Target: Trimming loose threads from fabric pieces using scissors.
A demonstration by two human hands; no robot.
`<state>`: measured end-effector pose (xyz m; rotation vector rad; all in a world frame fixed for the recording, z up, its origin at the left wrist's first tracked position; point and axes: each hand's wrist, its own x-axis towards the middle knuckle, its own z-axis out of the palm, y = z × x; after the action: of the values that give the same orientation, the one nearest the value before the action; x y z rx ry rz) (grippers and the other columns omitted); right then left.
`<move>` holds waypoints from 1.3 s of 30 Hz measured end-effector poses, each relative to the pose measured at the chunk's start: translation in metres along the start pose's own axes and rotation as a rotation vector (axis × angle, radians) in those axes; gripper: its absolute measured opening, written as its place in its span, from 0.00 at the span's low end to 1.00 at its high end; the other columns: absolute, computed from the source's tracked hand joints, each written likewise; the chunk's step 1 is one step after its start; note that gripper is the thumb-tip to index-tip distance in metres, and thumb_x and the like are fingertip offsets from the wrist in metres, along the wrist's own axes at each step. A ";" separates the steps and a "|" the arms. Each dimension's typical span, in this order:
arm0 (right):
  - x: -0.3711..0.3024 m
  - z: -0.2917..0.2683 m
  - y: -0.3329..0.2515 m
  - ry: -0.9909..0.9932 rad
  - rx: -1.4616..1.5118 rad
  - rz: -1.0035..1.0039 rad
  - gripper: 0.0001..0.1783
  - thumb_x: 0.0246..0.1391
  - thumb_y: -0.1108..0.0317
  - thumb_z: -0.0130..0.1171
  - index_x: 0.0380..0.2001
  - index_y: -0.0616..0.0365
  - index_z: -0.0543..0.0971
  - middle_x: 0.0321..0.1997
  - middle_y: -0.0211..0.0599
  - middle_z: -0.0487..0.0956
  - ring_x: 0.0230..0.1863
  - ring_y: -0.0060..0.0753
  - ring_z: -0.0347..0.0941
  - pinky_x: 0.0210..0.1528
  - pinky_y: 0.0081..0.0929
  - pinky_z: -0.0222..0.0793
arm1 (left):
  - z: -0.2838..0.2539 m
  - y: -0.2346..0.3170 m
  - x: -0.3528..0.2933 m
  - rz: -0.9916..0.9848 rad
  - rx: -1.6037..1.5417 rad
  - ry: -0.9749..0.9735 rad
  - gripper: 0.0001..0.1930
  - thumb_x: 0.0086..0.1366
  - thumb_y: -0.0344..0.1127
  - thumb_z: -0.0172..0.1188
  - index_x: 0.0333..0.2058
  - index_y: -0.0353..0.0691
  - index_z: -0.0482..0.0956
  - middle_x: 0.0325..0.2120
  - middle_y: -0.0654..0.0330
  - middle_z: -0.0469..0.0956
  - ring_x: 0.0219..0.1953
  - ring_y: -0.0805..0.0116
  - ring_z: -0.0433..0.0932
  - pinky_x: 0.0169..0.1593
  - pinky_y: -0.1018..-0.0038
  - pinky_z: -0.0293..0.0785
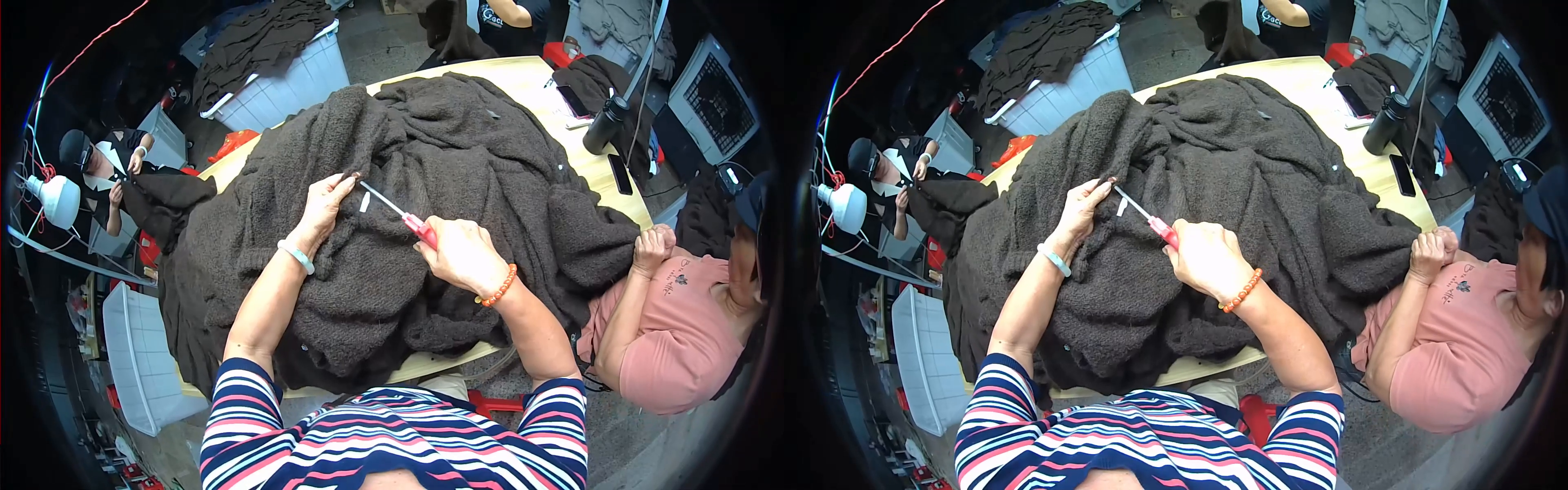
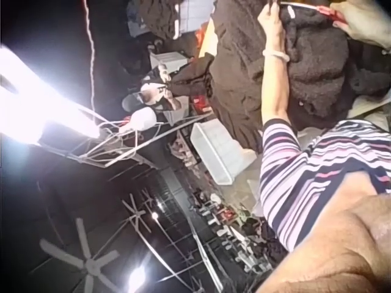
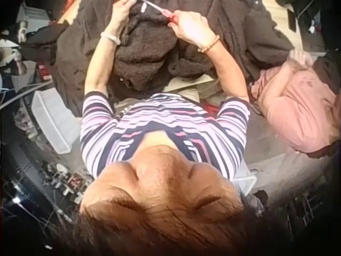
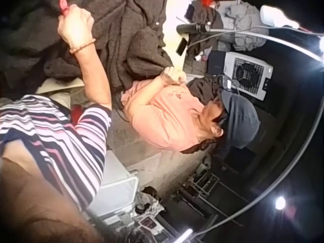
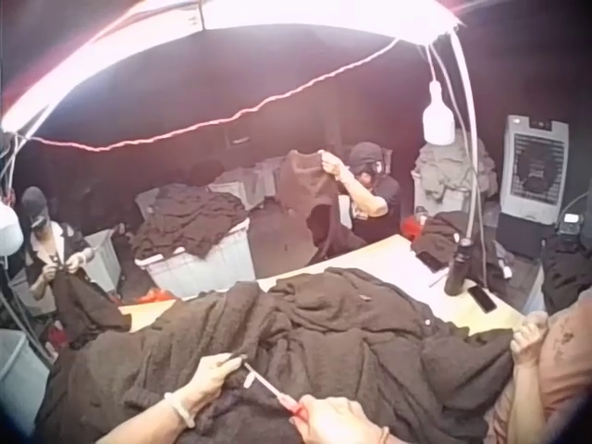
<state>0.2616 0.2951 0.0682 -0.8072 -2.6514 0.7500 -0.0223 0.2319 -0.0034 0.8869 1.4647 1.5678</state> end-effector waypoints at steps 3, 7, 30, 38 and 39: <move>0.000 0.002 -0.004 0.011 0.004 -0.015 0.13 0.54 0.60 0.60 0.31 0.59 0.76 0.27 0.50 0.80 0.33 0.54 0.80 0.37 0.46 0.75 | 0.002 0.002 -0.002 -0.011 -0.041 0.015 0.12 0.65 0.33 0.62 0.44 0.34 0.82 0.37 0.66 0.82 0.38 0.79 0.76 0.45 0.81 0.71; -0.008 0.002 -0.015 -0.147 0.015 -0.103 0.14 0.54 0.58 0.60 0.33 0.59 0.77 0.27 0.51 0.80 0.33 0.55 0.79 0.38 0.47 0.75 | -0.004 0.004 -0.001 -0.073 -0.133 -0.015 0.14 0.65 0.33 0.62 0.47 0.34 0.80 0.41 0.63 0.82 0.41 0.78 0.77 0.48 0.79 0.72; -0.080 0.009 -0.070 -0.198 0.062 -0.003 0.12 0.54 0.61 0.63 0.35 0.56 0.74 0.23 0.48 0.78 0.30 0.56 0.77 0.33 0.44 0.71 | -0.029 0.054 -0.167 0.514 1.277 0.059 0.42 0.44 0.43 0.76 0.58 0.38 0.69 0.49 0.50 0.71 0.55 0.49 0.66 0.58 0.57 0.60; -0.098 0.013 -0.099 -0.395 0.040 -0.096 0.15 0.55 0.56 0.61 0.39 0.52 0.74 0.25 0.48 0.79 0.30 0.58 0.78 0.34 0.49 0.73 | -0.120 0.076 -0.150 0.424 1.248 0.251 0.20 0.45 0.21 0.58 0.42 0.37 0.79 0.33 0.53 0.79 0.39 0.54 0.79 0.45 0.65 0.74; -0.098 0.020 -0.101 -0.419 0.008 -0.130 0.16 0.55 0.54 0.61 0.40 0.52 0.74 0.25 0.47 0.79 0.30 0.57 0.78 0.34 0.49 0.73 | -0.111 0.085 -0.147 0.472 1.143 0.239 0.20 0.45 0.18 0.55 0.40 0.34 0.79 0.32 0.52 0.80 0.37 0.56 0.80 0.44 0.69 0.74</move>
<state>0.2886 0.1591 0.0972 -0.5119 -3.0262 0.9855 -0.0649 0.0497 0.0755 1.8208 2.5127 1.0456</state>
